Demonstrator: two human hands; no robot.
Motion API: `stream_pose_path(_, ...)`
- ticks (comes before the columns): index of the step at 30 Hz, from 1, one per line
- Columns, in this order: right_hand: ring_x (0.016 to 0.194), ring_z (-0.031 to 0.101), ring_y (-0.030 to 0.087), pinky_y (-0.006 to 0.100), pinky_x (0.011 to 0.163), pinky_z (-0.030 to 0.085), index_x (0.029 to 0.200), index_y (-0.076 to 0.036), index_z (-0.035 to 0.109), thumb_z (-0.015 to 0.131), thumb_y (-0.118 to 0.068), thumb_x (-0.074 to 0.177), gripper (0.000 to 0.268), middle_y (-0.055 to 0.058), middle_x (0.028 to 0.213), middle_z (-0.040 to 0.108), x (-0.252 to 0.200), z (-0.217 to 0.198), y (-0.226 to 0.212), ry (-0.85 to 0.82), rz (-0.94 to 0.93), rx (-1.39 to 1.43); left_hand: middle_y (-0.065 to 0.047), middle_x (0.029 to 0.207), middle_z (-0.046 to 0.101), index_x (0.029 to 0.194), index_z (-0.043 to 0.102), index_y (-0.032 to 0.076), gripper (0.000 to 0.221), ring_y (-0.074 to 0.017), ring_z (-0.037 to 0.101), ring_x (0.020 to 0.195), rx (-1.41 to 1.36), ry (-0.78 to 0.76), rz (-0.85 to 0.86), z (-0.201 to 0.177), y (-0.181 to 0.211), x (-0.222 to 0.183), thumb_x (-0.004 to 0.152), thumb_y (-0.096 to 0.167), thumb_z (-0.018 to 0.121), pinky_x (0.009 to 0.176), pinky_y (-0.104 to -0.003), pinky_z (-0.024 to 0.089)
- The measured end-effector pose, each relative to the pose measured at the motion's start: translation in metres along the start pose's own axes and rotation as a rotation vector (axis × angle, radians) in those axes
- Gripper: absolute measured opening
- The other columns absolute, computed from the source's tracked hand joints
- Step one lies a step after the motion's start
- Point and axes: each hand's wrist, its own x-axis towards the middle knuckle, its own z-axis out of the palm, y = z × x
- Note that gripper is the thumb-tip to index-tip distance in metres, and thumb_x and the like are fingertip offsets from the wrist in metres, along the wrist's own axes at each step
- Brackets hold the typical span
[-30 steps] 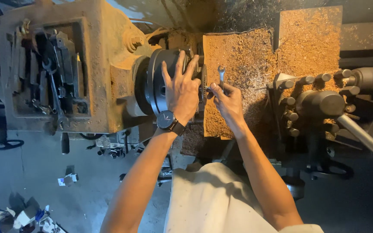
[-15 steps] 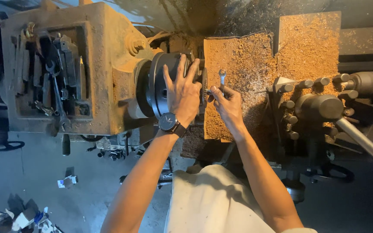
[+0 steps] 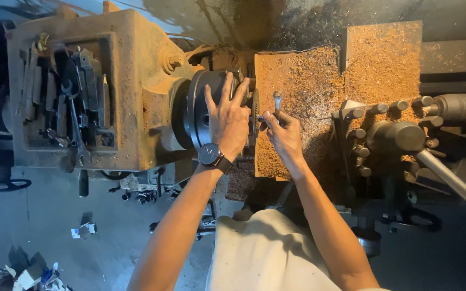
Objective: Adjusting and machining a metal gear using a metal lathe and hand tools.
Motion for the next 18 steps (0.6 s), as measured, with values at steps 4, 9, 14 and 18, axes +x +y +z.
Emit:
stream_pose_path(4,0.049,0.044,0.003,0.021,0.042,0.032,0.091,-0.001,0.072,0.069,-0.029,0.099,0.029,0.0,0.067,0.064,-0.0013,0.0007,-0.0014,0.014,0.013,-0.004,-0.003,0.153,0.053,0.071,0.077,0.009,0.014,-0.0335,0.03,0.151,-0.016,0.003,-0.002,-0.0051,0.0035,-0.0001,0.081,0.009,0.068,0.121,-0.071,0.013)
stream_pose_path(9,0.049,0.044,0.002,0.021,0.041,0.031,0.092,0.0,0.072,0.069,-0.03,0.099,0.03,0.0,0.068,0.065,-0.0011,0.0016,-0.0033,0.013,0.015,-0.023,-0.005,0.151,0.054,0.073,0.077,0.007,0.012,-0.0349,0.03,0.15,-0.019,-0.004,-0.008,-0.0086,0.0051,0.0006,0.079,0.006,0.067,0.121,-0.072,0.012)
stream_pose_path(14,0.048,0.043,0.002,0.021,0.041,0.03,0.093,-0.001,0.073,0.069,-0.029,0.1,0.03,-0.001,0.065,0.061,-0.002,0.0018,-0.0025,0.006,0.007,-0.017,-0.005,0.152,0.053,0.072,0.077,0.007,0.012,-0.0348,0.03,0.151,-0.016,-0.001,-0.012,-0.0037,0.0032,0.0002,0.079,0.007,0.067,0.121,-0.072,0.011)
stream_pose_path(18,0.047,0.041,0.003,0.021,0.041,0.029,0.091,0.0,0.071,0.069,-0.029,0.101,0.031,-0.002,0.063,0.057,-0.0017,0.0004,0.002,-0.011,-0.01,0.019,-0.005,0.153,0.052,0.071,0.076,0.007,0.012,-0.0349,0.029,0.151,-0.019,-0.007,0.008,-0.0036,0.0007,-0.0011,0.079,0.009,0.068,0.12,-0.073,0.011)
